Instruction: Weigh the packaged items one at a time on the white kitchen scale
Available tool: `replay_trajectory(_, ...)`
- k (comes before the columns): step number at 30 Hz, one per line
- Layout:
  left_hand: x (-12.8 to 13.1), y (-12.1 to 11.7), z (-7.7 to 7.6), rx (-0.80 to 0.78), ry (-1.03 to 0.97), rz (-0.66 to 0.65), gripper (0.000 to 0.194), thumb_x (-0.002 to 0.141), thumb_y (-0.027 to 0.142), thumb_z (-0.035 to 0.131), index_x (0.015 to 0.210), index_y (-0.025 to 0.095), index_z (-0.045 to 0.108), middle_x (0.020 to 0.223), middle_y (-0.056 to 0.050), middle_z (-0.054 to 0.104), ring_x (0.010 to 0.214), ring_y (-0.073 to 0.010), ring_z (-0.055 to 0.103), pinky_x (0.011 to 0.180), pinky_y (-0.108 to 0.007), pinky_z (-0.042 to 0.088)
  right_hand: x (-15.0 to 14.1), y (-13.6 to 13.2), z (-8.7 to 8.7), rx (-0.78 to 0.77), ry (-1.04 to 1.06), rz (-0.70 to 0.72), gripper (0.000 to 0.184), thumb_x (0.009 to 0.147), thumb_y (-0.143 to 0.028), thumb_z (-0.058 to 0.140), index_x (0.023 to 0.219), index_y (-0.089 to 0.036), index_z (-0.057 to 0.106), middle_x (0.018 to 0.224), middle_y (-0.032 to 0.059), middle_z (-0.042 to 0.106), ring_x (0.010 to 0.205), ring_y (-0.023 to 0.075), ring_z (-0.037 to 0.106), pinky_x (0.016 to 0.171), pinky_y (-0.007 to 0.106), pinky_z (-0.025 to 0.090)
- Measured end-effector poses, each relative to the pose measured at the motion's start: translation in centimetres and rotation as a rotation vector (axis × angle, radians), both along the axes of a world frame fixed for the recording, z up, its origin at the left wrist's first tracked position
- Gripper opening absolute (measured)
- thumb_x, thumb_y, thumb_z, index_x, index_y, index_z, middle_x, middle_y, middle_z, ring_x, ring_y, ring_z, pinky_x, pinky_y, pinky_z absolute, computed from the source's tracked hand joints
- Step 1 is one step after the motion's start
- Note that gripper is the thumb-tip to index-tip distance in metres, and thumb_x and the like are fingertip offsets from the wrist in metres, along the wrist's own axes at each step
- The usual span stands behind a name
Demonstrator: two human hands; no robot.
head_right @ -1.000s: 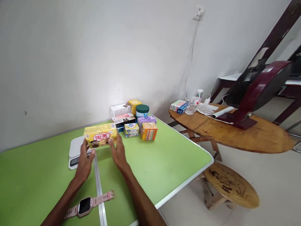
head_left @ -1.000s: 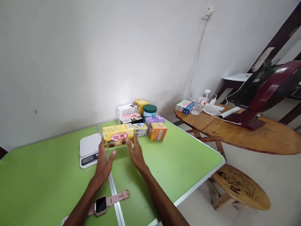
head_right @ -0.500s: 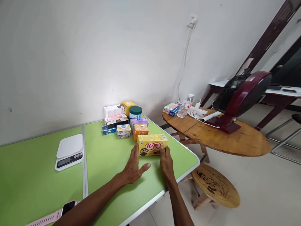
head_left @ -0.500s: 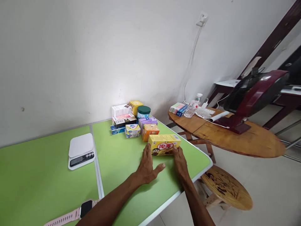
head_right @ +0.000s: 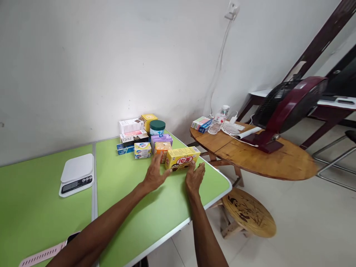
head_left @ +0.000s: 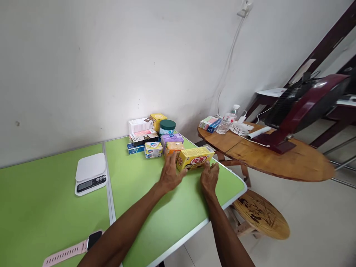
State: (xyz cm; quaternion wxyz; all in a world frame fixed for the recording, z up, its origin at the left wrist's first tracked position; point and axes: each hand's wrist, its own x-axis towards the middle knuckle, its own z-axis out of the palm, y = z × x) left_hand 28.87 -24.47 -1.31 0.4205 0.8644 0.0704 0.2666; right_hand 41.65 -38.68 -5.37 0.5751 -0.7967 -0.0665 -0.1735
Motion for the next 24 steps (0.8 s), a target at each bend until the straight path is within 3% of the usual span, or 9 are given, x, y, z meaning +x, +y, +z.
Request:
replay_trajectory(2, 0.7, 1.8, 1.4, 0.132, -0.066, 0.143, 0.083, 0.091, 0.034, 0.067, 0.163, 0.017, 0.029, 0.166, -0.021, 0.039, 0.158, -0.0343, 0.034, 0.13, -0.055, 0.029, -0.8, 0.2, 0.1, 0.038, 0.045, -0.07, 0.074, 0.093, -0.075, 0.034, 0.13, -0.013, 0.052, 0.135, 0.024, 0.057, 0.133, 0.0411, 0.049, 0.115, 0.058, 0.035)
replay_trajectory(4, 1.7, 3.7, 2.8, 0.25, -0.011, 0.214, 0.088, 0.086, 0.028, 0.073, 0.162, 0.016, 0.029, 0.168, -0.022, 0.036, 0.159, -0.0363, 0.031, 0.13, -0.055, 0.027, -1.9, 0.4, 0.3, 0.068, 0.084, -0.121, 0.066, 0.092, -0.073, 0.035, 0.12, -0.016, 0.053, 0.126, 0.0223, 0.058, 0.124, 0.0387, 0.052, 0.111, 0.057, 0.039)
replay_trajectory(9, 4.2, 6.7, 5.0, 0.43, 0.263, 0.123, 0.095, 0.078, 0.034, 0.083, 0.157, 0.02, 0.033, 0.158, -0.02, 0.048, 0.151, -0.0386, 0.04, 0.124, -0.055, 0.03, -6.8, 1.8, 0.8, 0.128, 0.151, -0.116, 0.05, 0.094, -0.07, 0.038, 0.105, -0.023, 0.05, 0.11, 0.0135, 0.063, 0.106, 0.0305, 0.058, 0.098, 0.047, 0.046)
replay_trajectory(13, 5.1, 6.9, 5.6, 0.472, 0.345, 0.122, 0.086, 0.078, 0.038, 0.083, 0.15, 0.017, 0.039, 0.153, -0.019, 0.049, 0.143, -0.0362, 0.045, 0.118, -0.05, 0.034, -11.2, 3.1, 1.0, 0.12, 0.2, 0.091, 0.048, 0.094, -0.071, 0.042, 0.103, -0.025, 0.053, 0.105, 0.0101, 0.068, 0.099, 0.029, 0.063, 0.092, 0.042, 0.048)
replay_trajectory(15, 5.2, 6.8, 5.9, 0.494, 0.352, 0.108, 0.073, 0.08, 0.035, 0.082, 0.141, 0.017, 0.046, 0.15, -0.018, 0.051, 0.141, -0.0348, 0.045, 0.116, -0.048, 0.034, -12.3, 3.5, 1.1, 0.107, 0.196, 0.157, 0.048, 0.094, -0.072, 0.043, 0.104, -0.025, 0.055, 0.108, 0.0109, 0.069, 0.1, 0.0296, 0.064, 0.09, 0.041, 0.048)
replay_trajectory(18, 5.0, 6.5, 6.1, 0.526, 0.335, 0.113, 0.057, 0.082, 0.033, 0.081, 0.127, 0.019, 0.051, 0.143, -0.016, 0.053, 0.137, -0.0335, 0.046, 0.112, -0.047, 0.036, -12.6, 3.7, 1.1, 0.077, 0.202, 0.173, 0.049, 0.094, -0.071, 0.043, 0.105, -0.025, 0.057, 0.107, 0.0117, 0.071, 0.099, 0.0306, 0.065, 0.088, 0.042, 0.05)
replay_trajectory(24, 2.1, 6.1, 7.1, 0.491, 0.396, 0.123, 0.061, 0.076, 0.039, 0.086, 0.121, 0.017, 0.051, 0.132, -0.019, 0.062, 0.127, -0.0368, 0.055, 0.109, -0.049, 0.041, -12.3, 3.8, 0.8, 0.014, 0.15, 0.239, 0.047, 0.094, -0.068, 0.043, 0.1, -0.025, 0.059, 0.102, 0.0121, 0.074, 0.097, 0.0314, 0.067, 0.089, 0.044, 0.052)
